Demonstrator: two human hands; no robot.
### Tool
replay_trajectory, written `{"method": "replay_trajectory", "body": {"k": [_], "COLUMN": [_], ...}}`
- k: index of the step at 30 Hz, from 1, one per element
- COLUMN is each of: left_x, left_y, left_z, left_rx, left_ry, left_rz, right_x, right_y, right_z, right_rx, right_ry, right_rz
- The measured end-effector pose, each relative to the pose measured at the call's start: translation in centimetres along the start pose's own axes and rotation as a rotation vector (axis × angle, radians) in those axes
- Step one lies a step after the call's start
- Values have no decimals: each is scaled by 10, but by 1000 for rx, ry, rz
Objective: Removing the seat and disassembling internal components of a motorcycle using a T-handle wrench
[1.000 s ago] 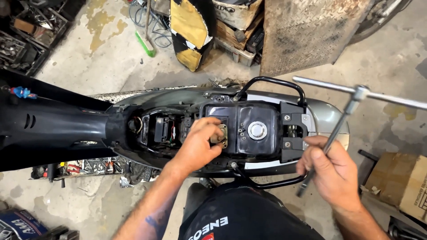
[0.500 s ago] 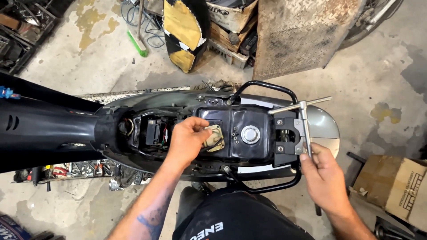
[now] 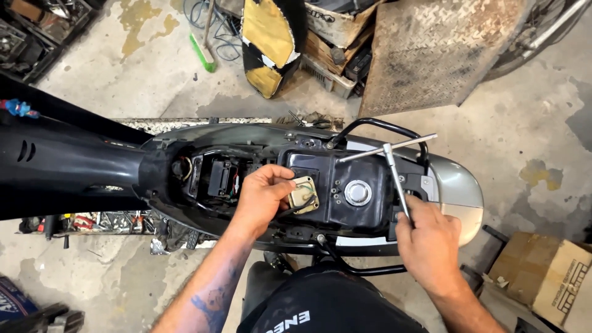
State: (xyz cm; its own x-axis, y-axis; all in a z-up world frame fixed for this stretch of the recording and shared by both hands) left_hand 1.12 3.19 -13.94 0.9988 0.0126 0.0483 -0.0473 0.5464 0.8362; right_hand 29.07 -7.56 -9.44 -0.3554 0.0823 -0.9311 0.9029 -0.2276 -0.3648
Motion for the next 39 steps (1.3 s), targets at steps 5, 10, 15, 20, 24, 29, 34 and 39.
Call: {"method": "replay_trajectory", "body": {"k": [5,10,15,20,24,29,34,39], "left_x": [7,9,2,4,-16,9,-18,-135], "left_y": [11,2,7,28,21,51,70,79], "left_z": [8,-1,4,19,25,109,121,116], "left_rx": [-21,10,18,-31,414,472,418,299], "left_ry": [-60,-107,-126,-169,9,-470,-384,-56], "left_rz": [-80,-161,-191,-311,-467,-257,39,-104], "right_x": [14,22,26,4,-23,-26,-14,-4], "right_y": [-11,-20,-27,-50,-75,-106,-178,-175], "right_z": [0,-6,-8,-4,2,16,18,10], "right_rx": [-45,-122,-163,-87,-220,-389,-712,-704], "right_ry": [-19,-14,-26,-128,-91,-80,-213,-149], "right_rz": [-24,89,119,-178,-416,-531,-561,-421]}}
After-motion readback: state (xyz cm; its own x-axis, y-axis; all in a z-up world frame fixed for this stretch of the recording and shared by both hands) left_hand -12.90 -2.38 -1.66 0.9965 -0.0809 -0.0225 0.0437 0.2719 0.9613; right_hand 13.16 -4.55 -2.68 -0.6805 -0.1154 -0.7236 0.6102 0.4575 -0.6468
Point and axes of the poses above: each hand's wrist, its own z-axis away from the middle knuckle, its own x-axis out of the palm, y = z × x, the point moved 6 cm from there along -z, towards the middle knuckle
